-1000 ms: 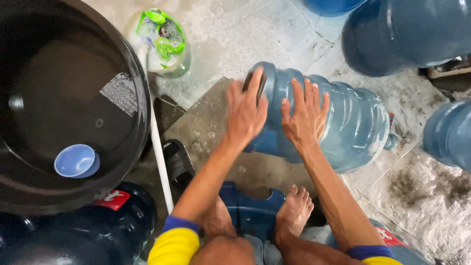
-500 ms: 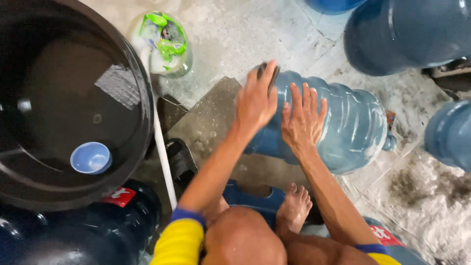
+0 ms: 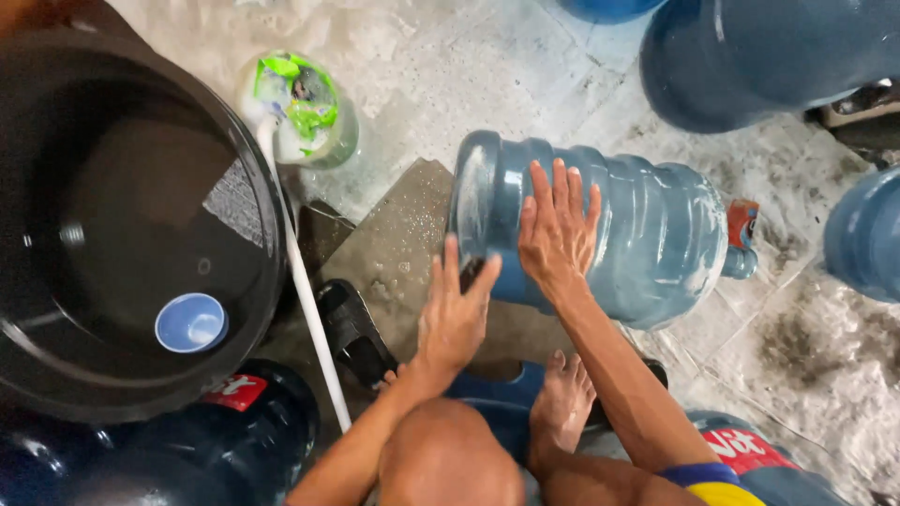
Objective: The person scrubs a large blue water jug with a brush and soapy water. They rotate the jug to clean different sides and dip the brush into a bucket of soapy water to reload it.
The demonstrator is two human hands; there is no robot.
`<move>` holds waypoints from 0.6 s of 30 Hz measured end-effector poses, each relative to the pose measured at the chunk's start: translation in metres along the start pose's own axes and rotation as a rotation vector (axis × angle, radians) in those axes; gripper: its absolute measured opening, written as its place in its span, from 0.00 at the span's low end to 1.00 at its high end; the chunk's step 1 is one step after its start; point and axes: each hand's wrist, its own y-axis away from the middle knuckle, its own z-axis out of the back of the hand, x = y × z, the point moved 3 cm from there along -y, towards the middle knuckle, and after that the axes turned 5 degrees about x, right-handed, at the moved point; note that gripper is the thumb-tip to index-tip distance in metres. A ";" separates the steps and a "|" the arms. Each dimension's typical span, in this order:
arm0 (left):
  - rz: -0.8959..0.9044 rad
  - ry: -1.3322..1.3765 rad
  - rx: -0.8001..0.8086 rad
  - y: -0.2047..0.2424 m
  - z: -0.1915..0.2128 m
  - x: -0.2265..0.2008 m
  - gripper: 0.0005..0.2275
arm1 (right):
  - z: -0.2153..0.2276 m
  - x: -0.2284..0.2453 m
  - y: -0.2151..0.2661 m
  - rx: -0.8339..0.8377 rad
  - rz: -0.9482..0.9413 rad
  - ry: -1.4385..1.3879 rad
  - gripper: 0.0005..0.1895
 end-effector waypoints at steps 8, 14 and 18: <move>0.151 0.067 0.193 -0.116 -0.055 0.050 0.25 | 0.008 0.003 0.003 0.143 -0.042 -0.003 0.24; -0.051 0.059 -0.140 0.061 -0.044 0.042 0.16 | 0.012 0.005 -0.015 0.170 -0.042 0.001 0.23; -0.022 0.182 -0.231 -0.038 -0.022 0.032 0.21 | 0.008 0.003 -0.014 0.200 -0.001 0.029 0.24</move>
